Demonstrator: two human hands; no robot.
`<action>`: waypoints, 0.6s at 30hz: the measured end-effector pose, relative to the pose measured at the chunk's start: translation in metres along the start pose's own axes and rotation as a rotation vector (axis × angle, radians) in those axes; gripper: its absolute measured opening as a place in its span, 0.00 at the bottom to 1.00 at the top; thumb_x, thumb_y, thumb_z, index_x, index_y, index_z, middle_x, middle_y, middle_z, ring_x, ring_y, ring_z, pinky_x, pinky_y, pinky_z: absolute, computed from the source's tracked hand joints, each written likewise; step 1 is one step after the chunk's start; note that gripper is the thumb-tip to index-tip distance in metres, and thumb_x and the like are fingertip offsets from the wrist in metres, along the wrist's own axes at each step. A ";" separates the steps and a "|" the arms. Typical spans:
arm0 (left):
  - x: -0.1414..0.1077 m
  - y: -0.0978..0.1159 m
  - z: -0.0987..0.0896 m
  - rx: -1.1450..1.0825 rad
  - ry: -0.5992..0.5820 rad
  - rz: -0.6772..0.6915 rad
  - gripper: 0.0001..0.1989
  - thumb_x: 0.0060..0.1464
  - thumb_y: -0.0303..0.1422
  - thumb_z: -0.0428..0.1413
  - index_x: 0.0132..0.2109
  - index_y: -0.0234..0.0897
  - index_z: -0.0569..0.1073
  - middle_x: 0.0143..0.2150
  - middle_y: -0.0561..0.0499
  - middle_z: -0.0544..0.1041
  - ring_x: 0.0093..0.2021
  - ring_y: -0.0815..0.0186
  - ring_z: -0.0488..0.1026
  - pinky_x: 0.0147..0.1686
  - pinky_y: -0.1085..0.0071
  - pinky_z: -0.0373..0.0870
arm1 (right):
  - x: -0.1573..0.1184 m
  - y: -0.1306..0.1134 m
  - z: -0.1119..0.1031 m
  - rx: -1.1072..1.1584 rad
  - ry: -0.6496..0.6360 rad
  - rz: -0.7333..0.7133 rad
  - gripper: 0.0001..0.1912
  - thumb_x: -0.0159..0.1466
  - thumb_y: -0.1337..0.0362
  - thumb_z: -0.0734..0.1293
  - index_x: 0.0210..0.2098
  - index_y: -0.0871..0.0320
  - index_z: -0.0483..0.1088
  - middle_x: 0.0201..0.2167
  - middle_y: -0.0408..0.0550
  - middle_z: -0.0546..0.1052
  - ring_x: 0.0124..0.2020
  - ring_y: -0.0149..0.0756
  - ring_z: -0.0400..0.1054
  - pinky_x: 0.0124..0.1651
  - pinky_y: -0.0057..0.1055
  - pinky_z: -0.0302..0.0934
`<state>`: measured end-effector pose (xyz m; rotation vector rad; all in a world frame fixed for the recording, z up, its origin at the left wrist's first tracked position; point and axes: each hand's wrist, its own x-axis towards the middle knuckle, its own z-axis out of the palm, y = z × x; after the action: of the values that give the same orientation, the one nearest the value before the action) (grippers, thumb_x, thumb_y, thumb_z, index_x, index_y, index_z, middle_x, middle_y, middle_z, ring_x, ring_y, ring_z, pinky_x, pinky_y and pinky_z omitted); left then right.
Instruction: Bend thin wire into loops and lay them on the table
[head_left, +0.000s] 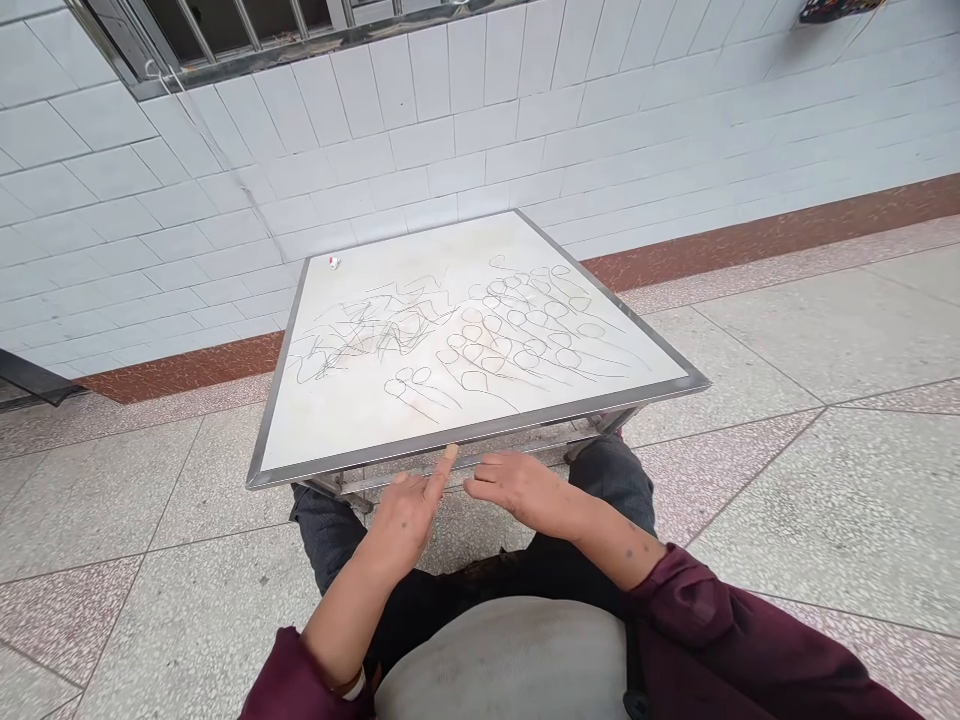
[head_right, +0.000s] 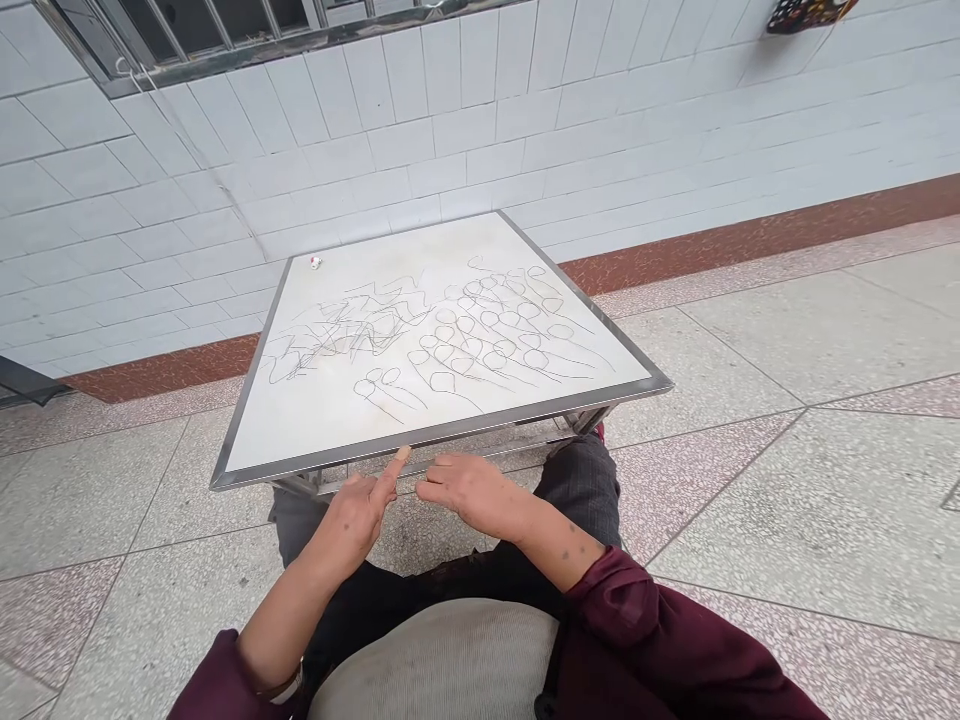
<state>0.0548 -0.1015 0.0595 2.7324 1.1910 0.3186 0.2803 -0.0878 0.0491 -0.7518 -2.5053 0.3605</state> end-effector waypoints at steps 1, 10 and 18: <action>-0.001 -0.001 -0.001 0.005 0.004 0.005 0.35 0.59 0.20 0.39 0.69 0.38 0.35 0.28 0.52 0.71 0.30 0.63 0.69 0.36 0.65 0.65 | -0.003 0.001 0.000 -0.006 -0.009 0.006 0.18 0.70 0.69 0.50 0.32 0.56 0.68 0.24 0.45 0.67 0.28 0.36 0.57 0.32 0.33 0.50; 0.000 -0.003 -0.015 0.165 0.013 0.017 0.41 0.53 0.14 0.39 0.69 0.34 0.30 0.27 0.52 0.70 0.29 0.63 0.68 0.37 0.65 0.63 | 0.003 -0.006 -0.006 -0.056 0.107 0.124 0.10 0.69 0.63 0.58 0.45 0.57 0.68 0.37 0.53 0.73 0.41 0.42 0.64 0.43 0.40 0.58; 0.013 0.009 -0.020 0.215 -0.009 0.148 0.39 0.56 0.15 0.38 0.69 0.33 0.27 0.31 0.49 0.74 0.32 0.61 0.71 0.40 0.65 0.63 | 0.016 -0.014 0.038 0.336 0.080 0.466 0.07 0.69 0.63 0.57 0.41 0.57 0.64 0.28 0.44 0.74 0.27 0.34 0.69 0.31 0.29 0.61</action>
<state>0.0654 -0.0971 0.0825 3.0116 1.0814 0.2048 0.2427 -0.0940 0.0286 -1.1740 -2.0970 0.8676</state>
